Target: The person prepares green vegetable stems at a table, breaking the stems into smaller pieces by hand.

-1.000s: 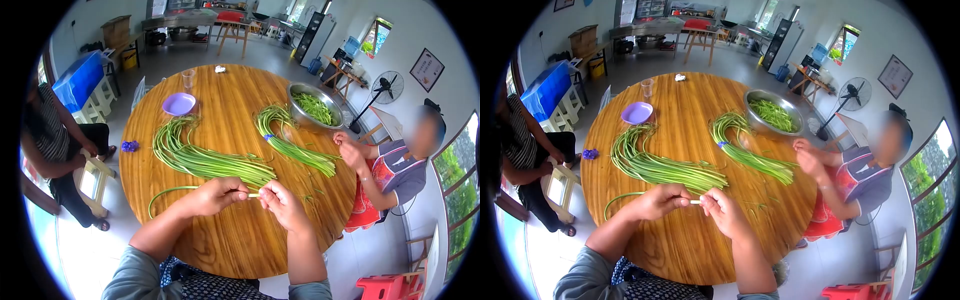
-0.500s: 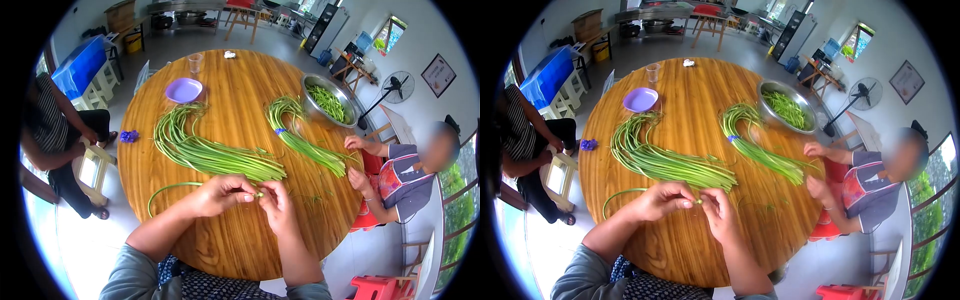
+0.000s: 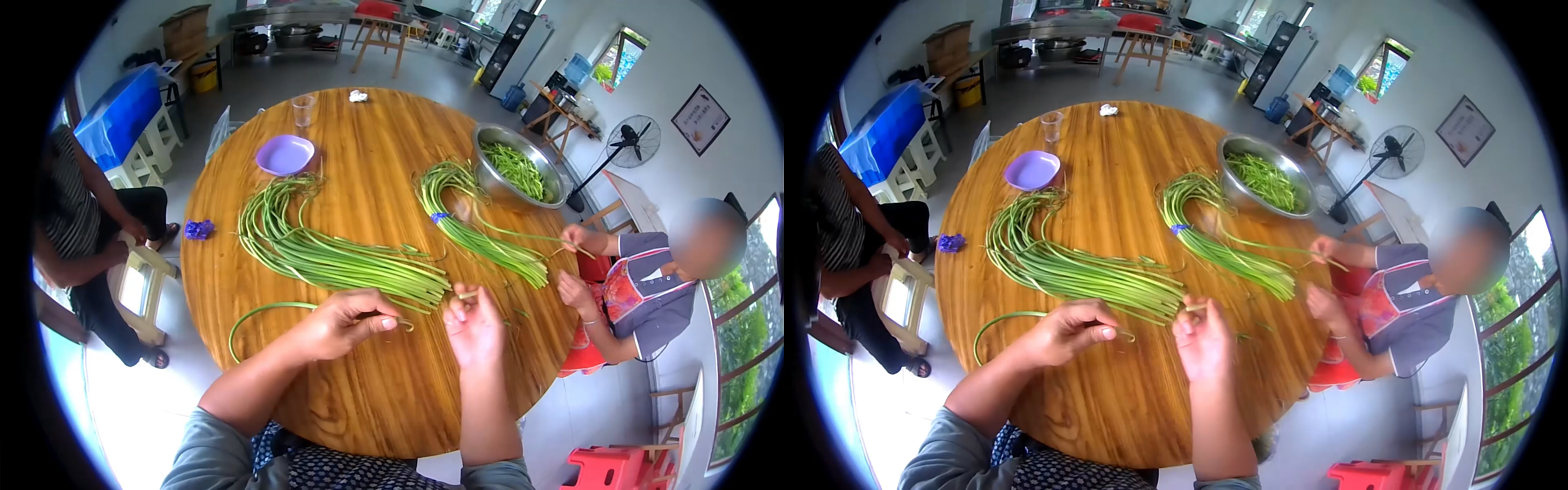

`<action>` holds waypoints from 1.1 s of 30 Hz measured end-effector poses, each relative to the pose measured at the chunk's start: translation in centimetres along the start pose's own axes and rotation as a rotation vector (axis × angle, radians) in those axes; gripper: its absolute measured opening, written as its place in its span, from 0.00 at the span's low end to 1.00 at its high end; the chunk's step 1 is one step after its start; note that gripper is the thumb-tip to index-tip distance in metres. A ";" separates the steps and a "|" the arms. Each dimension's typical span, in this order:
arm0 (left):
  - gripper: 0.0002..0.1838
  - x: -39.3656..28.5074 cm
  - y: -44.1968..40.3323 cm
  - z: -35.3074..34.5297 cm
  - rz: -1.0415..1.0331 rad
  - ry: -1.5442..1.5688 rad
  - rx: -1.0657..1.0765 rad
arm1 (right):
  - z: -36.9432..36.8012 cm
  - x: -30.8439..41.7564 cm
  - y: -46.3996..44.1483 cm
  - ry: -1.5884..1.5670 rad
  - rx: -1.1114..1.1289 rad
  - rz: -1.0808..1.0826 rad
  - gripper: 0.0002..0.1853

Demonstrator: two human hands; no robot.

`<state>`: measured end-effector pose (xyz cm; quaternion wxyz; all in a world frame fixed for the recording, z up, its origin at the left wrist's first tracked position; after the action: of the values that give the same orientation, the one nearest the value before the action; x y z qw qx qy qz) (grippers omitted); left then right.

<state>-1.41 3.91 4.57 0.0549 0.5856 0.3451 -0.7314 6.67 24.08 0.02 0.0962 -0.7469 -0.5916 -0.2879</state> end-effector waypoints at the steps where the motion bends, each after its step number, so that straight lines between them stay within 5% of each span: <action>1: 0.07 -0.3 0.0 0.1 -0.054 -0.121 0.022 | -0.8 0.2 0.2 -0.026 0.084 -0.038 0.12; 10: 0.08 0.2 -0.1 0.3 -0.047 -0.285 0.009 | -3.9 -4.9 1.9 0.398 0.254 -0.336 0.13; 21: 0.06 1.1 0.2 -0.1 -0.082 -0.161 -0.029 | -4.8 -5.6 2.4 0.380 0.304 -0.264 0.02; 29: 0.04 -2.7 -0.5 3.0 -0.317 0.071 -0.548 | -3.8 -6.5 2.2 0.632 0.287 -0.165 0.03; 33: 0.05 -9.7 -0.7 7.8 -0.515 -0.043 -0.718 | -2.8 -1.9 2.1 0.719 0.178 0.067 0.03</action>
<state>-5.16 -3.18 14.19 0.0779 0.4090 0.7108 -0.5669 7.52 20.54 1.66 0.3718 -0.6058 -0.5182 -0.4757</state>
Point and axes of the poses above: each hand's wrist, its own y-axis away from the middle knuckle, its own z-axis out of the back of the hand, x = y × z, the point moved 6 cm from there along -y, towards the middle knuckle, and after that the axes turned 9 degrees about -z, right-handed, at the moved point
